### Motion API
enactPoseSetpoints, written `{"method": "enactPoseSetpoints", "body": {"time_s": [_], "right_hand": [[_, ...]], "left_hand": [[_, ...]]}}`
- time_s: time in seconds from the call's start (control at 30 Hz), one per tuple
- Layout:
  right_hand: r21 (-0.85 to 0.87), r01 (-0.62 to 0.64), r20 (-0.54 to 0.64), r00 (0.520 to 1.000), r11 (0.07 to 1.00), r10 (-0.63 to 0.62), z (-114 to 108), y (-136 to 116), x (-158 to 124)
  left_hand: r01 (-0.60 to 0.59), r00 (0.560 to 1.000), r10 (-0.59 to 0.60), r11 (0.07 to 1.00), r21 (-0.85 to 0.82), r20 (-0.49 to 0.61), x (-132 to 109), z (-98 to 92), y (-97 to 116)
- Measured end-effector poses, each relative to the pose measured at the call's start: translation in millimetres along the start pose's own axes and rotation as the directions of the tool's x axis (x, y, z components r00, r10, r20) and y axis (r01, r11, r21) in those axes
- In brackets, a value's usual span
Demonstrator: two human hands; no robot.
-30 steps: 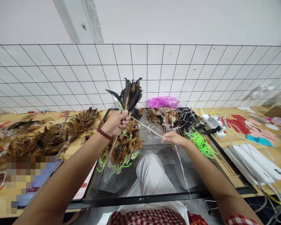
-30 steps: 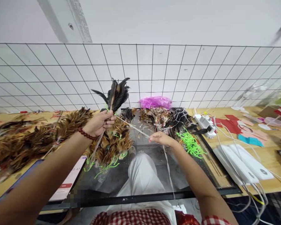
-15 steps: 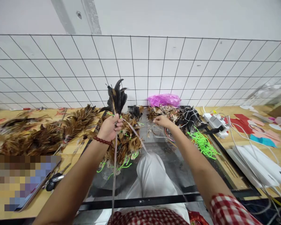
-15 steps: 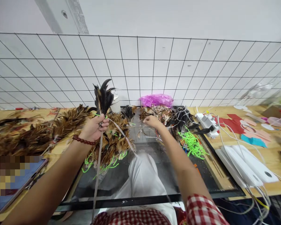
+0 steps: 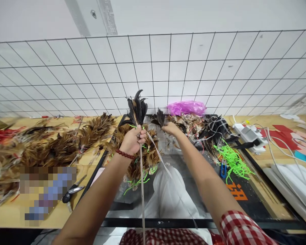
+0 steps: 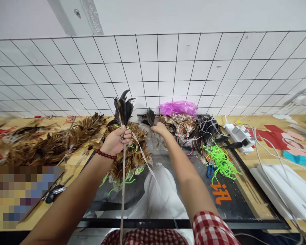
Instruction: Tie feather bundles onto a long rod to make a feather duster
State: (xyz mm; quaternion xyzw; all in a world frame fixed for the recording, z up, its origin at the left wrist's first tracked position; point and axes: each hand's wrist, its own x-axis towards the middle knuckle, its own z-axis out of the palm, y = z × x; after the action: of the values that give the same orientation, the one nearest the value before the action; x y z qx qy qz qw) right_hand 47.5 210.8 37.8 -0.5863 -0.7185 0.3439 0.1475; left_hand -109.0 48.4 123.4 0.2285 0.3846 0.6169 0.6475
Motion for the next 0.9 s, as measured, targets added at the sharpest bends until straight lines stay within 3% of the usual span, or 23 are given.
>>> {"method": "enactPoseSetpoints", "body": {"time_s": [0.23,0.3,0.4,0.5,0.63,0.7,0.8,0.9], "right_hand": [[0.238,0.078,-0.031,0.997,0.968,-0.073,-42.2,9.1,-49.1],[0.469,0.101,0.006,0.993,0.877,-0.118,-51.3,-0.7,-65.6],[0.741,0.107,0.099,0.959,0.663,-0.266,-56.7,-21.6,-91.0],[0.746,0.158,0.112,0.928,0.647,-0.356,-50.2,-41.3,-109.8],[0.743,0.268,-0.02,0.925,0.614,-0.38,-38.4,-54.4,-116.1],[0.788,0.239,-0.053,0.945,0.567,-0.324,-38.8,-54.4,-113.8],[0.913,0.114,-0.027,0.975,0.393,-0.221,-46.9,-49.4,-111.0],[0.958,0.046,0.026,0.969,0.284,-0.246,-51.4,-46.7,-114.6]], "left_hand": [[0.111,0.988,-0.101,0.99,-0.085,0.116,7.8,0.4,-14.4],[0.111,0.987,-0.103,0.992,-0.057,0.121,9.6,2.9,-19.6],[0.067,0.997,-0.067,0.998,-0.006,0.05,11.3,6.8,-25.7],[0.055,0.998,-0.055,0.998,0.025,-0.005,12.4,9.7,-29.2],[0.052,0.998,-0.052,0.999,-0.004,0.027,10.3,10.2,-27.5],[0.089,0.992,-0.087,0.996,-0.027,0.092,6.8,8.9,-23.4],[0.226,0.962,-0.212,0.972,-0.064,0.174,0.7,5.5,-16.2],[0.294,0.943,-0.27,0.95,-0.104,0.193,-2.7,3.6,-13.3]]}}
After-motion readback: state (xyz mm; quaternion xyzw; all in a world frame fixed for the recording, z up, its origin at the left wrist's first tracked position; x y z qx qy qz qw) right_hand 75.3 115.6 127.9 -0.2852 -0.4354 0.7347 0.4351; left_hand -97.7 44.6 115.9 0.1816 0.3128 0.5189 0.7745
